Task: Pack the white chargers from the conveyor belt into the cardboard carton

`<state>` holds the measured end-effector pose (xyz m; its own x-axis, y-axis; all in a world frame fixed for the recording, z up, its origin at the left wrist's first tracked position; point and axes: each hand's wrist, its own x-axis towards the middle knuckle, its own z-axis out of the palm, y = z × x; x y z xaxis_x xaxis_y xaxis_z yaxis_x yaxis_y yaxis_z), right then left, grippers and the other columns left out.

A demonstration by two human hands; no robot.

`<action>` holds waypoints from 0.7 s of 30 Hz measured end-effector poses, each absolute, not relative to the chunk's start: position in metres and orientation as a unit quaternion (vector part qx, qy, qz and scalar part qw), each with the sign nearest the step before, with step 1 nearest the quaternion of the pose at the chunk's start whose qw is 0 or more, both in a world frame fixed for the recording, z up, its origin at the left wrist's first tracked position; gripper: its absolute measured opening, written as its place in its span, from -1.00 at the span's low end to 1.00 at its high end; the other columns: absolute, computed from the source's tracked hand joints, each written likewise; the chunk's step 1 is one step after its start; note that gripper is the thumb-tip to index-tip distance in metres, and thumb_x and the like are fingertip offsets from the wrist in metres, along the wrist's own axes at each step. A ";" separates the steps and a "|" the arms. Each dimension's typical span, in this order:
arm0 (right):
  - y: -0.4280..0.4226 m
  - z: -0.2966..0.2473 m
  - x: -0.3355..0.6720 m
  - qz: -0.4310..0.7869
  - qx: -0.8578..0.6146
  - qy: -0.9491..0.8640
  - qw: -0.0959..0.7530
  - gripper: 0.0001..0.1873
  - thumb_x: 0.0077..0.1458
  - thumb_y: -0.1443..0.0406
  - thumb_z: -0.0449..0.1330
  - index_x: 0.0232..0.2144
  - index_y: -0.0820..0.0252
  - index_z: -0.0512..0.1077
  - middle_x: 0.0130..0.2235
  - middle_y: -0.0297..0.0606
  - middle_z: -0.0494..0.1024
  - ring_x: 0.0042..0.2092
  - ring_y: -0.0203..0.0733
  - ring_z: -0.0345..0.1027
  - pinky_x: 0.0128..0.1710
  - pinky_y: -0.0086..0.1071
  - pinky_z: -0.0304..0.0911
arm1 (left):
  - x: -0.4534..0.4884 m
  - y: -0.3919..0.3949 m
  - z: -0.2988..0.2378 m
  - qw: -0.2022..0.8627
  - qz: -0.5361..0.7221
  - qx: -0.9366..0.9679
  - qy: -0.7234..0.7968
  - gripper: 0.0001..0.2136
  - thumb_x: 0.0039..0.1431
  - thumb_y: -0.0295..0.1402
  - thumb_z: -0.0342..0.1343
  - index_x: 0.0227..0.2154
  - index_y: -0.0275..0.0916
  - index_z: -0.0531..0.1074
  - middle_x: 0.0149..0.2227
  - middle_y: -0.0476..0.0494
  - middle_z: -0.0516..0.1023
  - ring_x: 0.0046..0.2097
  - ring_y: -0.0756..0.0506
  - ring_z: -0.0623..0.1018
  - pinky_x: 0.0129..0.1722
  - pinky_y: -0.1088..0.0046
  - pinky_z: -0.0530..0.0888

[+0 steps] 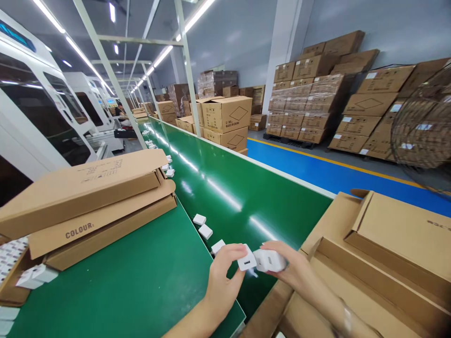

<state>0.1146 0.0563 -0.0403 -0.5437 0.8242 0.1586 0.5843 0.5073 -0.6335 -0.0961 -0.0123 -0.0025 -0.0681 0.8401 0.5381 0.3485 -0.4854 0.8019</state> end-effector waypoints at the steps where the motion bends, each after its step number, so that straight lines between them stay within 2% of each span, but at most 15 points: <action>1: 0.038 -0.039 0.128 0.259 -0.430 -0.823 0.265 -0.69 0.12 0.19 0.19 -0.06 0.00 0.44 0.03 -0.16 0.54 0.07 0.05 0.43 0.04 -0.13 0.40 | -0.091 -0.017 0.002 0.218 0.577 0.654 0.438 -0.82 0.17 -0.50 0.08 -0.21 -0.16 0.49 -0.15 -0.15 0.60 -0.11 -0.13 0.59 -0.05 0.22 0.54; 5: -0.034 -0.033 0.155 0.270 -0.455 -0.733 0.428 -0.63 0.10 0.14 0.22 0.00 -0.16 0.43 0.03 -0.20 0.57 0.02 0.11 0.48 -0.11 -0.19 0.52 | -0.069 -0.037 0.016 0.244 0.591 0.681 0.356 -0.80 0.16 -0.53 0.14 -0.19 -0.13 0.47 -0.17 -0.14 0.60 -0.14 -0.11 0.61 -0.16 0.35 0.57; 8: -0.063 -0.026 0.150 0.270 -0.444 -0.695 0.497 -0.63 0.05 0.13 0.29 -0.04 -0.20 0.48 -0.05 -0.23 0.63 -0.08 0.09 0.54 -0.20 -0.26 0.55 | -0.059 -0.053 0.020 0.263 0.584 0.695 0.326 -0.72 0.14 -0.56 0.17 -0.13 -0.10 0.44 -0.17 -0.13 0.60 -0.14 -0.10 0.60 -0.16 0.38 0.56; 12: -0.070 -0.021 0.144 0.240 -0.417 -0.707 0.519 -0.59 0.04 0.18 0.33 -0.02 -0.11 0.48 -0.06 -0.17 0.63 -0.07 0.07 0.54 -0.19 -0.29 0.54 | -0.056 -0.064 0.022 0.272 0.571 0.709 0.313 -0.68 0.14 -0.58 0.16 -0.09 -0.10 0.42 -0.16 -0.14 0.60 -0.13 -0.11 0.60 -0.16 0.38 0.56; 16: -0.075 -0.026 0.142 0.238 -0.390 -0.716 0.527 -0.46 0.02 0.27 0.35 0.07 -0.15 0.40 0.01 -0.20 0.59 0.01 0.04 0.49 -0.12 -0.28 0.52 | -0.054 -0.070 0.020 0.282 0.567 0.706 0.316 -0.70 0.15 -0.56 0.15 -0.09 -0.11 0.41 -0.18 -0.14 0.60 -0.15 -0.10 0.60 -0.19 0.40 0.55; 21: -0.081 -0.025 0.145 0.226 -0.380 -0.731 0.520 -0.50 0.08 0.26 0.31 0.08 -0.08 0.37 0.06 -0.11 0.54 0.08 0.05 0.43 -0.08 -0.25 0.50 | -0.056 -0.076 0.011 0.308 0.511 0.724 0.347 -0.72 0.22 -0.45 0.12 -0.02 -0.11 0.39 -0.15 -0.13 0.58 -0.14 -0.10 0.58 -0.13 0.38 0.53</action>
<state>0.1453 -0.0813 -0.0253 -0.1713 0.7901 0.5886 0.3200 0.6096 -0.7252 -0.0563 -0.0758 0.0107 0.2380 0.8168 0.5256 0.1874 -0.5696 0.8003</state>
